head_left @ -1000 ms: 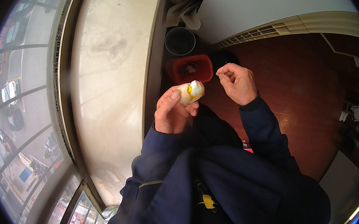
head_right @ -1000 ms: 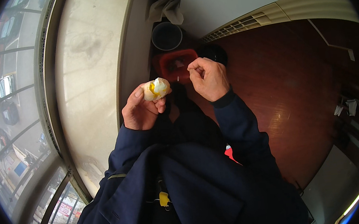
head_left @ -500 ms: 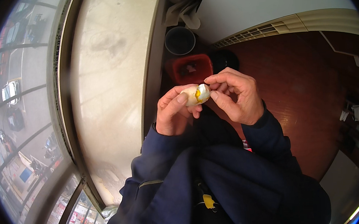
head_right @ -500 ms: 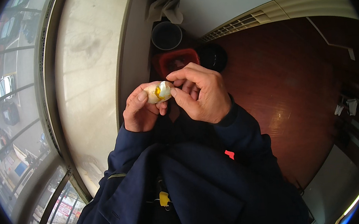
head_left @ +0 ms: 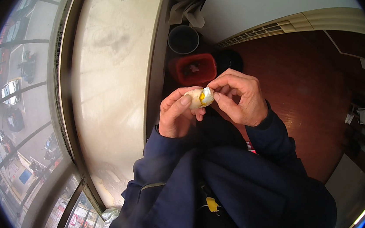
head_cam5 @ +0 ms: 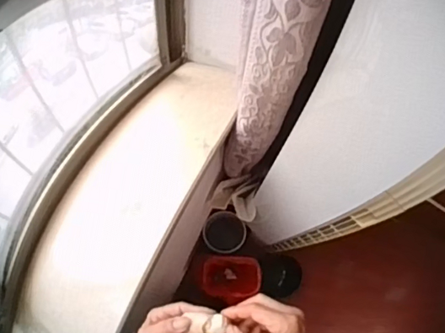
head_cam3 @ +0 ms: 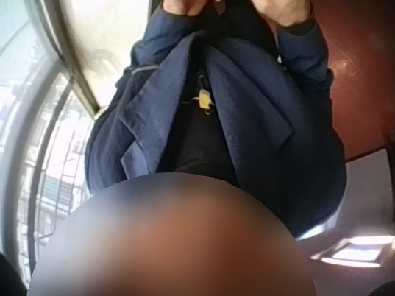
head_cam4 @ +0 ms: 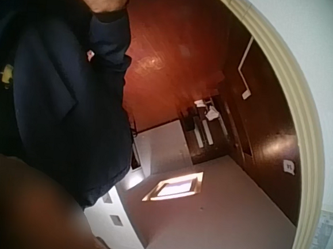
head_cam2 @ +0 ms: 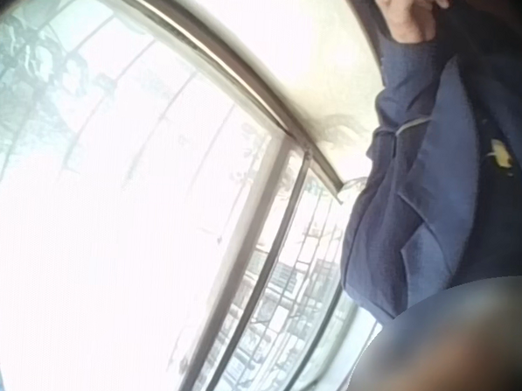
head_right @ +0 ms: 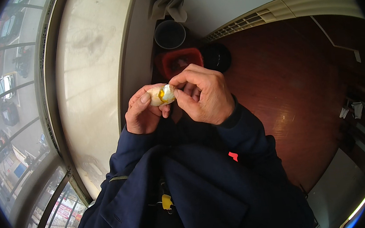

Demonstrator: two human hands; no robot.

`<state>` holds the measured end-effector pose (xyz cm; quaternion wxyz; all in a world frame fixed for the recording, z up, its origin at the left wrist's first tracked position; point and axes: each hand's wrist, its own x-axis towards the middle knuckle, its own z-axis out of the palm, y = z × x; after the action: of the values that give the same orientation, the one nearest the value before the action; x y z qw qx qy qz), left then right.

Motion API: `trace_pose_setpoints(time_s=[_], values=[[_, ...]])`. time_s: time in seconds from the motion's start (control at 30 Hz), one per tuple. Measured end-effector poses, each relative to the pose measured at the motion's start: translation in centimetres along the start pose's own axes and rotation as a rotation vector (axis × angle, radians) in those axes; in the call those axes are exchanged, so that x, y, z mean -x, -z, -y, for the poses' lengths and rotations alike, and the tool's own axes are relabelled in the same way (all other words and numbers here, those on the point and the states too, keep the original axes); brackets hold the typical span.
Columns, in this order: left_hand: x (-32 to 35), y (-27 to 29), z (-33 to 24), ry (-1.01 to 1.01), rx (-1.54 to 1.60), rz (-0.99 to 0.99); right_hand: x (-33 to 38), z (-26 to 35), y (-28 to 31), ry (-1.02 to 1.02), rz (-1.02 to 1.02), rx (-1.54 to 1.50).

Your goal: The person walks down a staircase, enters a room, and picks up a boiled egg from a table. They then peel the eggshell by hand while standing near a window, discarding the shell pieces into a red bin.

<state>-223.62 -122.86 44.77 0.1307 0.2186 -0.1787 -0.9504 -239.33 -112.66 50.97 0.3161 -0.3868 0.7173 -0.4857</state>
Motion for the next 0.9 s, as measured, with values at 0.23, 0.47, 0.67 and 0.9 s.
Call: trace_pose_setpoints(time_s=[0.23, 0.47, 0.67, 0.9], values=[[0.2, 0.5, 0.2, 0.004, -0.072, -0.014, 0.2, 0.1, -0.3, 0.063, -0.014, 0.108], [0.2, 0.7, 0.1, -0.006, -0.050, -0.014, 0.1, -0.1, -0.5, 0.084, -0.035, 0.108], [0.2, 0.8, 0.1, -0.004, -0.052, -0.006, 0.1, -0.6, -0.7, 0.041, -0.043, 0.024], [0.1, 0.8, 0.1, -0.006, -0.066, 0.002, 0.2, -0.8, -0.7, -0.023, -0.033, -0.063]])
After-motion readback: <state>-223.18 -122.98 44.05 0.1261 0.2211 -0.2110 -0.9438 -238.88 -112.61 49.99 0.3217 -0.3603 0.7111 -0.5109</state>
